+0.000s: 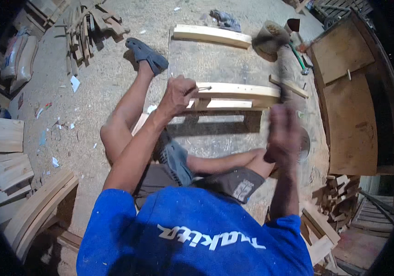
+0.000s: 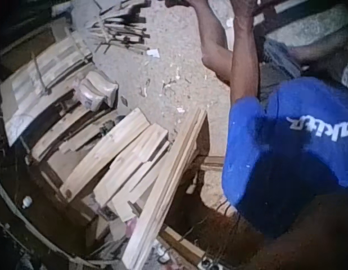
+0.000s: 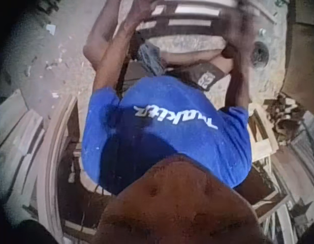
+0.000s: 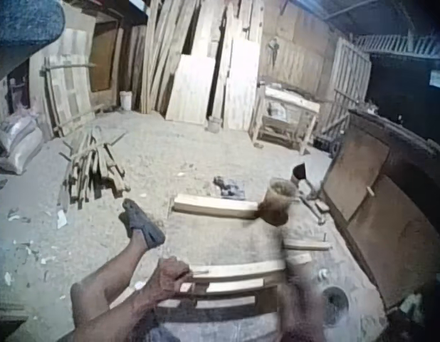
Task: Hammering nails into wood pieces to assemble a frame.
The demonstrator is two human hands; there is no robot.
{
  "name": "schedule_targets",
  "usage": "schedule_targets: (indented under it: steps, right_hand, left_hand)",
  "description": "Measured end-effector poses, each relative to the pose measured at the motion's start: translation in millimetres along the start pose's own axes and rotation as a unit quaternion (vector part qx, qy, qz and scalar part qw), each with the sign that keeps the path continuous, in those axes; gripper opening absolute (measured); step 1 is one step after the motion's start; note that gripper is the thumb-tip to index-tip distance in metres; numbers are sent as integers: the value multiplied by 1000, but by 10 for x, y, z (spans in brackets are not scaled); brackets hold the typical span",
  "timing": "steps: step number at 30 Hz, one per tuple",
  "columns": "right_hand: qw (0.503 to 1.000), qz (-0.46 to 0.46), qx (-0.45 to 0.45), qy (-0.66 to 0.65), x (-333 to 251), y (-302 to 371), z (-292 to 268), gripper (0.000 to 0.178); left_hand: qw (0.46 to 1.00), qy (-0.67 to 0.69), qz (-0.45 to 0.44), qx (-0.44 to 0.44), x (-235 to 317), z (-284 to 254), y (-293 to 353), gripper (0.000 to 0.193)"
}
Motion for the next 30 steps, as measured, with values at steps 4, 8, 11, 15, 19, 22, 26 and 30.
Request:
schedule_targets:
  steps: [4,8,11,15,19,22,26,30]
  right_hand:
    - [840,-383,-129,-362,-1992,-87,-950,38]
    - [962,-260,-81,-1,-1695,-105,-9,41]
    - [943,-103,-235,211,-419,119,833,41]
    - [983,-159,-77,49,-305,4,28,41]
    - [902,-377,100,-187,-1536,14,-929,43]
    - [927,-352,72,-106,-1636,75,-380,45]
    - [958,-69,-186,206,-466,156,731,48]
    - [989,63,-130,15,33,367,465,52]
  left_hand:
    - [1000,-13,11,13,-7,-17,-22,12]
    - [999,-13,21,36,25,-53,-10,11]
    - [999,-25,21,7,46,-30,-14,9]
    - [999,-11,37,26,79,-28,-60,10]
    - [998,-9,42,34,61,11,-47,12]
    - [998,-7,46,34,39,24,-29,14]
    - [997,45,49,26,75,7,-14,15]
    - [999,15,31,-2,156,35,-29,12]
Point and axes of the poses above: each hand's wrist, its own y-axis away from the middle knuckle, its own z-axis out of the palm, x = y × z, the point moved 7 cm from there along -y, towards the middle knuckle, and after that the axes turned 6 degrees about -y, right-handed, at the moved point
